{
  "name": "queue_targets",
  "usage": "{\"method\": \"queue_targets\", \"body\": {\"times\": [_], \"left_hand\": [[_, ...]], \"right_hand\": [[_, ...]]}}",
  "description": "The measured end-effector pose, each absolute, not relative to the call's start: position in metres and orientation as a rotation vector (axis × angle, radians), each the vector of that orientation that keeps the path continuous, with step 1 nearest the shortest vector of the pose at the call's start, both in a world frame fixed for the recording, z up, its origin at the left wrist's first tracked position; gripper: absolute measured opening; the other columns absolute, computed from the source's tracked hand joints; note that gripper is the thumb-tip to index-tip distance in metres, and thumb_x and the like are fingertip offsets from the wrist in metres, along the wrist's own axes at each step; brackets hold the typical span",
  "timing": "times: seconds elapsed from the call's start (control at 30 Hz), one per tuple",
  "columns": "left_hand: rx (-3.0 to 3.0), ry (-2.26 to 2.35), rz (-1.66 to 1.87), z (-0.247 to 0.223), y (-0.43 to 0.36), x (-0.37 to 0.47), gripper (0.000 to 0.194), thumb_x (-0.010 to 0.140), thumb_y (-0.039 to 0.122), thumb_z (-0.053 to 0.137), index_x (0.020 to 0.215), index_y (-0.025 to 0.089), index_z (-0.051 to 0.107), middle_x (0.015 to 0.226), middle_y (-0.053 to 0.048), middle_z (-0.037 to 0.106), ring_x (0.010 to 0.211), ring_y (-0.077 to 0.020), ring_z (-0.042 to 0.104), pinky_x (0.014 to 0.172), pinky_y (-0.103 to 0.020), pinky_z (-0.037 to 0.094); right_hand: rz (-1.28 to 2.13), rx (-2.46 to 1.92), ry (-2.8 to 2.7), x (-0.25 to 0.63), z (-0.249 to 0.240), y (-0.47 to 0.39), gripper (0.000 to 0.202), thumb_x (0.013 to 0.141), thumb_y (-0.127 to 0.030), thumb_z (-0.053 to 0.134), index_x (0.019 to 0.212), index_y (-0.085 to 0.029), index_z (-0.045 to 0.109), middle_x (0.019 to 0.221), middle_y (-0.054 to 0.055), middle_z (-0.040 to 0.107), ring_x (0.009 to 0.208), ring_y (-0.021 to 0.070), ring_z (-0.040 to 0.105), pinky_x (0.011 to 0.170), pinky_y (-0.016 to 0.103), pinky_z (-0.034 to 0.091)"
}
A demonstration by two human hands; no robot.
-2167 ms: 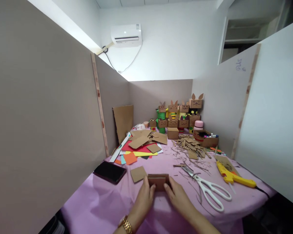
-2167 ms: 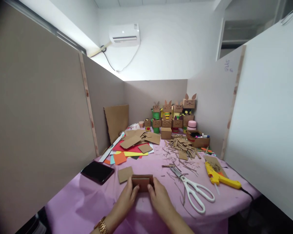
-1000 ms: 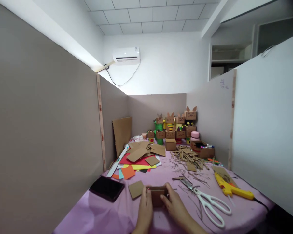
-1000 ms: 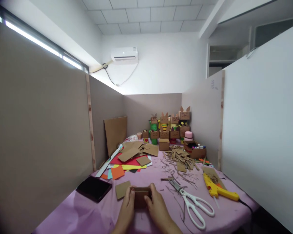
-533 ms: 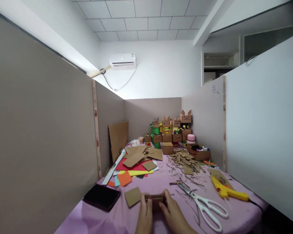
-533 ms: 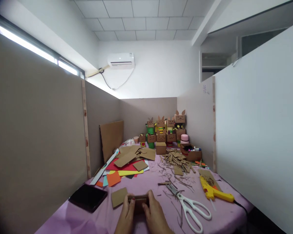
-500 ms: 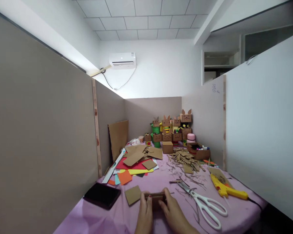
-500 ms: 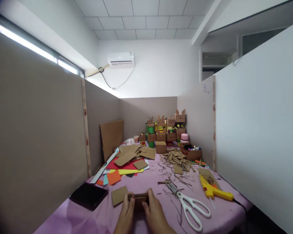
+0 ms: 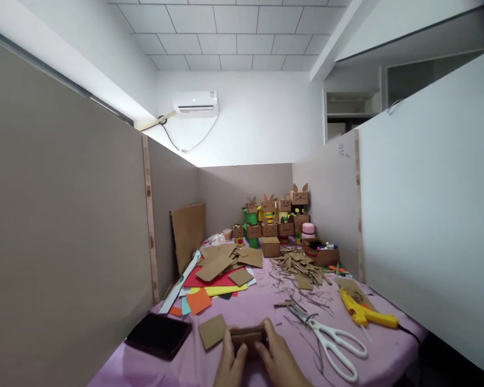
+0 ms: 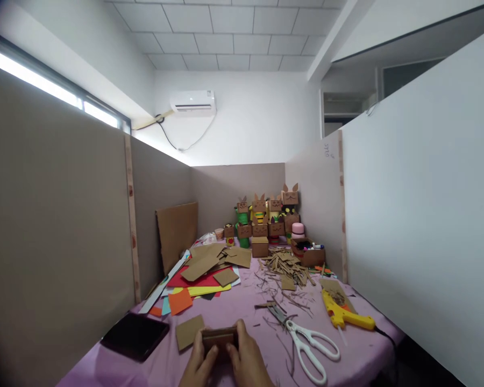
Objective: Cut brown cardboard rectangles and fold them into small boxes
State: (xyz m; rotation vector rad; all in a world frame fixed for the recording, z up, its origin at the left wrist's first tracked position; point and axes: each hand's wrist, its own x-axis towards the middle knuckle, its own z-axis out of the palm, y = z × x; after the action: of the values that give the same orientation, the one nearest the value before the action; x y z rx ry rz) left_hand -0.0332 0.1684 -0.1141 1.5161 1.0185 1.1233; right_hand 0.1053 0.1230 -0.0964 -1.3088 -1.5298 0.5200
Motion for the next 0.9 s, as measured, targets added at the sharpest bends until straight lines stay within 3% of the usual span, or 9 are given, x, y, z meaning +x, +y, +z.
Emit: {"method": "queue_targets", "body": {"times": [0.07, 0.13, 0.23, 0.33, 0.47, 0.6, 0.9], "left_hand": [[1.525, 1.019, 1.13, -0.109, 0.172, -0.032, 0.071, 0.065, 0.055, 0.056, 0.117, 0.01, 0.037, 0.137, -0.022, 0.04, 0.134, -0.0305, 0.027, 0.11, -0.035, 0.022], [1.525, 0.997, 1.123, -0.103, 0.177, -0.028, 0.062, 0.065, 0.05, 0.056, 0.113, 0.013, 0.041, 0.13, -0.02, 0.048, 0.13, -0.0303, 0.035, 0.107, -0.036, 0.028], [1.518, 0.959, 1.096, -0.09, 0.179, -0.019, 0.039, 0.067, 0.04, 0.054, 0.099, 0.018, 0.046, 0.108, -0.015, 0.063, 0.107, -0.0298, 0.056, 0.094, -0.04, 0.042], [1.509, 0.936, 1.089, -0.079, 0.174, -0.009, 0.029, 0.068, 0.034, 0.05, 0.092, 0.018, 0.046, 0.09, -0.012, 0.066, 0.086, -0.0284, 0.064, 0.077, -0.042, 0.051], [1.579, 0.916, 1.162, -0.075, 0.161, -0.007, 0.034, 0.072, 0.037, 0.051, 0.1, 0.02, 0.044, 0.104, -0.011, 0.064, 0.102, -0.0263, 0.058, 0.092, -0.039, 0.043], [1.615, 0.985, 1.129, -0.089, 0.156, -0.013, 0.054, 0.07, 0.044, 0.051, 0.112, 0.013, 0.04, 0.12, -0.021, 0.056, 0.118, -0.0325, 0.048, 0.103, -0.045, 0.032], [1.65, 1.064, 1.024, -0.115, 0.167, -0.021, 0.077, 0.069, 0.047, 0.052, 0.129, 0.004, 0.029, 0.14, -0.024, 0.039, 0.134, -0.0317, 0.03, 0.109, -0.037, 0.024]], "right_hand": [[0.53, -1.303, -1.519, 0.107, -0.091, 0.124, 0.02, 0.074, -0.01, 0.043, 0.09, -0.022, 0.041, 0.085, 0.008, 0.066, 0.078, 0.0206, 0.061, 0.069, 0.029, 0.045], [0.555, -1.288, -1.514, 0.111, -0.081, 0.124, 0.017, 0.073, -0.011, 0.045, 0.084, -0.023, 0.041, 0.082, 0.004, 0.064, 0.076, 0.0184, 0.06, 0.067, 0.027, 0.045], [0.651, -1.27, -1.513, 0.12, -0.066, 0.123, 0.012, 0.072, -0.017, 0.048, 0.077, -0.024, 0.039, 0.07, -0.003, 0.056, 0.058, 0.0143, 0.054, 0.05, 0.023, 0.042], [0.752, -1.264, -1.508, 0.128, -0.057, 0.122, 0.01, 0.073, -0.023, 0.047, 0.075, -0.024, 0.037, 0.063, -0.008, 0.044, 0.043, 0.0098, 0.043, 0.036, 0.02, 0.034], [0.665, -1.268, -1.5, 0.131, -0.065, 0.119, 0.011, 0.075, -0.018, 0.047, 0.081, -0.023, 0.039, 0.069, -0.005, 0.049, 0.057, 0.0121, 0.05, 0.049, 0.021, 0.04], [0.583, -1.314, -1.51, 0.127, -0.082, 0.116, 0.021, 0.074, -0.009, 0.045, 0.092, -0.021, 0.043, 0.084, 0.004, 0.062, 0.079, 0.0184, 0.058, 0.068, 0.026, 0.042], [0.513, -1.363, -1.546, 0.12, -0.09, 0.114, 0.024, 0.077, -0.005, 0.04, 0.097, -0.017, 0.041, 0.087, 0.01, 0.066, 0.079, 0.0208, 0.061, 0.068, 0.027, 0.043]]}}
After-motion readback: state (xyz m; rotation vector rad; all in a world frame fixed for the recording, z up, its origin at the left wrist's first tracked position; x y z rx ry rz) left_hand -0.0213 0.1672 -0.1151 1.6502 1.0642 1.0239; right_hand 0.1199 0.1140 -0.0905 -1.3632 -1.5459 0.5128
